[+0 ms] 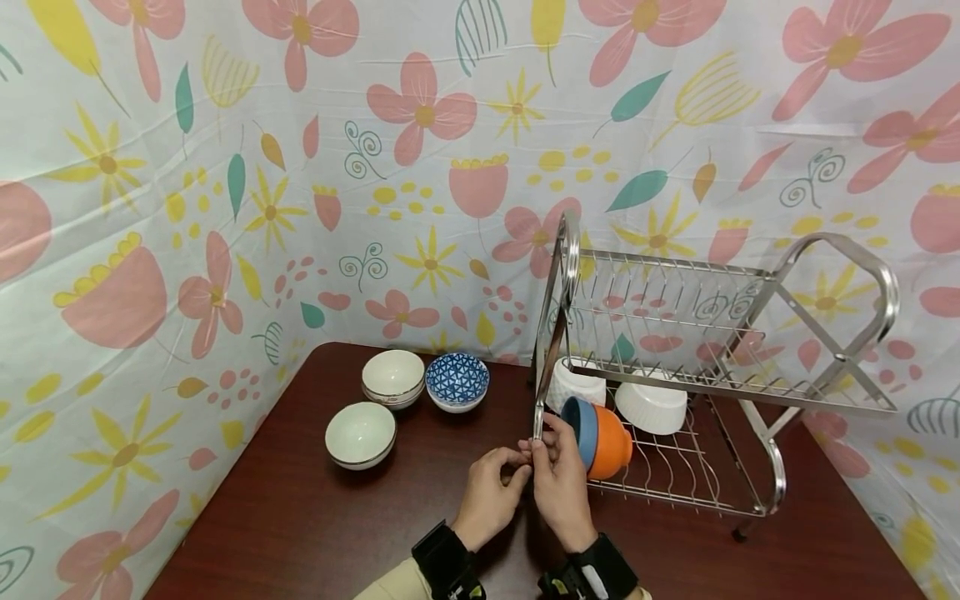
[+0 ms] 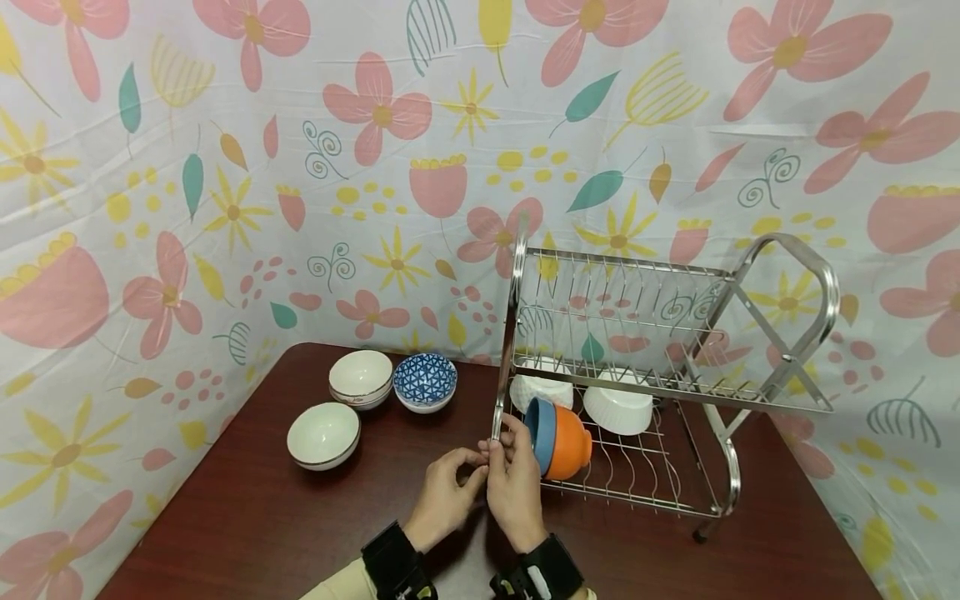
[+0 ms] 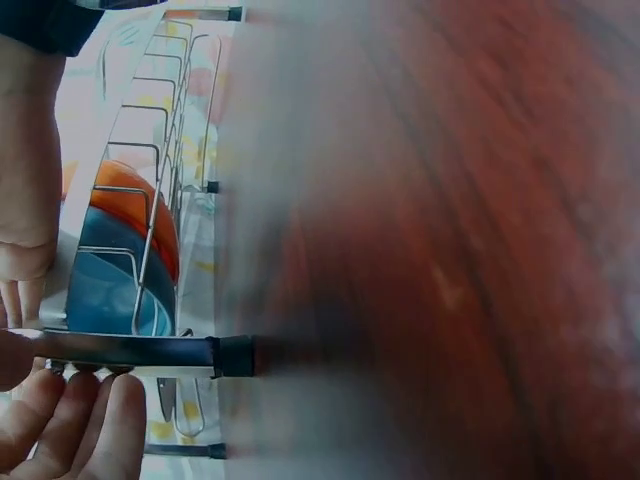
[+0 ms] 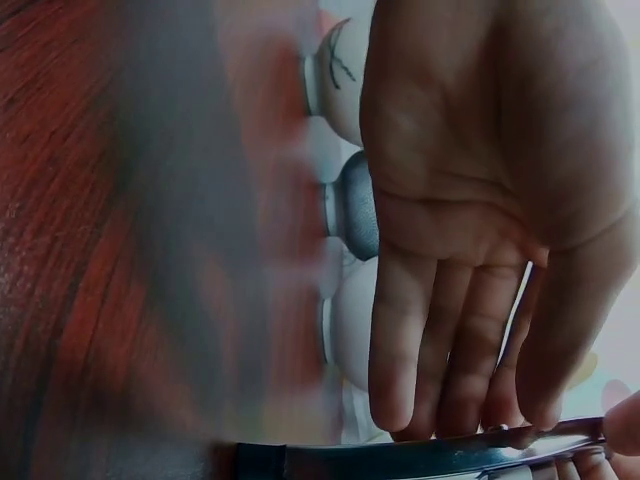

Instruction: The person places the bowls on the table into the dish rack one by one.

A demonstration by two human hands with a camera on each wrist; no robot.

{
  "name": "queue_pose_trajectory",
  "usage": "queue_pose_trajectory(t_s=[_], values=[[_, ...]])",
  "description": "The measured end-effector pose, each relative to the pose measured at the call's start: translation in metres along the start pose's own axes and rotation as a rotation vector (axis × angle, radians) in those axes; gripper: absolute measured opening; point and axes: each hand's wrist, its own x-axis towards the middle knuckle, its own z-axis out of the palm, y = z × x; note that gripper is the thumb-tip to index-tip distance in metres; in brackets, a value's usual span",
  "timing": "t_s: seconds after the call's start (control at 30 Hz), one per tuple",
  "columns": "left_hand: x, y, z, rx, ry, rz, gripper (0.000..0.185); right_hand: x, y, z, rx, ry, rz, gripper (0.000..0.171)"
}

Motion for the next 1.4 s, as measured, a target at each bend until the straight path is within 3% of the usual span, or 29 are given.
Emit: queue_pose_trajectory(t_s=[0.23,0.57,0.87,1.17,1.4], values=[[-0.002,0.004,-0.012,0.018,-0.012,-0.022,0.007,0.001,0.001,-0.001,0.001,-0.001,0.013,0.043],[-0.004,0.004,-0.053,0.16,0.1,-0.011,0.009,0.001,0.002,-0.002,0.0,-0.029,0.053,0.044],[-0.003,0.001,-0.095,0.359,0.211,0.053,0.014,0.002,-0.001,-0.001,-0.02,-0.031,0.056,0.045],[-0.007,-0.011,-0.131,0.432,0.307,-0.011,0.031,0.002,-0.001,-0.001,0.018,-0.033,0.052,0.046],[-0.015,-0.024,-0.155,0.481,0.381,-0.018,0.035,0.001,0.0,-0.001,0.022,-0.041,0.058,0.047]])
